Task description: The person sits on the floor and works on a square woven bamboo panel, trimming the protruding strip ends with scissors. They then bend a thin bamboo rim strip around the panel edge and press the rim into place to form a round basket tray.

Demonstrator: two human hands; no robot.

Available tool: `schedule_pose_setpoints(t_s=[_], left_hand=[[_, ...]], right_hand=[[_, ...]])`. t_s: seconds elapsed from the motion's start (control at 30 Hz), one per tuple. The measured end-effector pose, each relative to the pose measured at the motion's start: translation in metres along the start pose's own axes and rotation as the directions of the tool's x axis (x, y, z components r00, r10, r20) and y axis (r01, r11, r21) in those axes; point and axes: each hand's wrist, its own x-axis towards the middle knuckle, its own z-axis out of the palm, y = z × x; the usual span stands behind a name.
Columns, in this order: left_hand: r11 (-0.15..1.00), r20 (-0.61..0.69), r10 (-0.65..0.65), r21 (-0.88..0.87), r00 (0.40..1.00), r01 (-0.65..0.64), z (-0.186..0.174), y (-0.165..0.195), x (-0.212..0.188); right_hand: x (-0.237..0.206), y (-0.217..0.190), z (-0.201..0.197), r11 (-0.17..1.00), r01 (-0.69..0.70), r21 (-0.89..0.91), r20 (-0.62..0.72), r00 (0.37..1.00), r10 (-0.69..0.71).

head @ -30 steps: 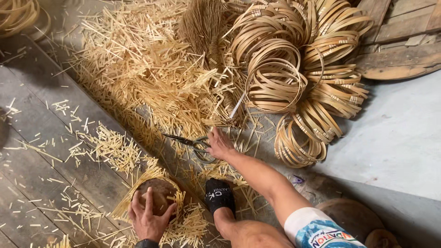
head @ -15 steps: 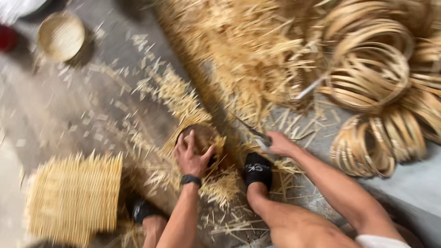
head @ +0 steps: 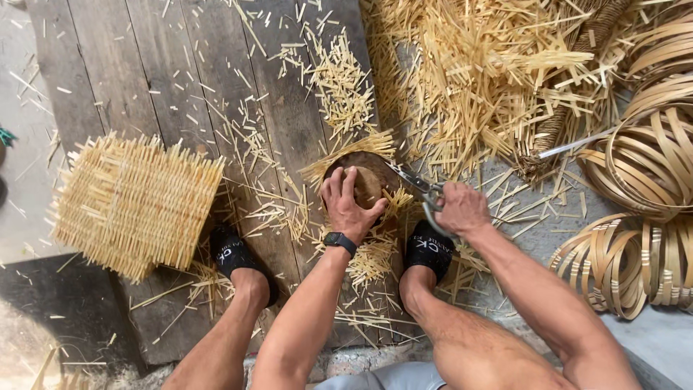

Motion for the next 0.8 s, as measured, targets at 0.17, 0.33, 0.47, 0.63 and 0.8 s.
schedule_pose_setpoints(t_s=[0.17, 0.33, 0.47, 0.63, 0.8], left_hand=[[0.998, 0.134, 0.056, -0.022, 0.989, -0.054, -0.005, -0.004, 0.004], [0.989, 0.211, 0.141, -0.064, 0.967, -0.130, -0.008, -0.010, 0.009], [0.990, 0.260, 0.144, -0.048, 0.955, -0.136, -0.008, -0.012, 0.011], [0.977, 0.402, 0.211, -0.059, 0.891, -0.205, -0.022, -0.014, 0.020], [0.992, 0.303, -0.052, 0.122, 0.952, 0.015, -0.014, 0.012, 0.013]], right_hand=[[0.027, 0.017, 0.012, 0.911, 0.237, -0.338, -0.606, 0.686, -0.403], [0.045, 0.034, 0.024, 0.939, 0.167, -0.302, -0.412, 0.865, -0.286], [0.048, 0.035, 0.030, 0.921, 0.227, -0.315, -0.537, 0.758, -0.371], [0.054, 0.032, 0.032, 0.926, 0.225, -0.303, -0.476, 0.806, -0.352], [0.053, 0.042, 0.021, 0.909, 0.238, -0.341, -0.415, 0.830, -0.373]])
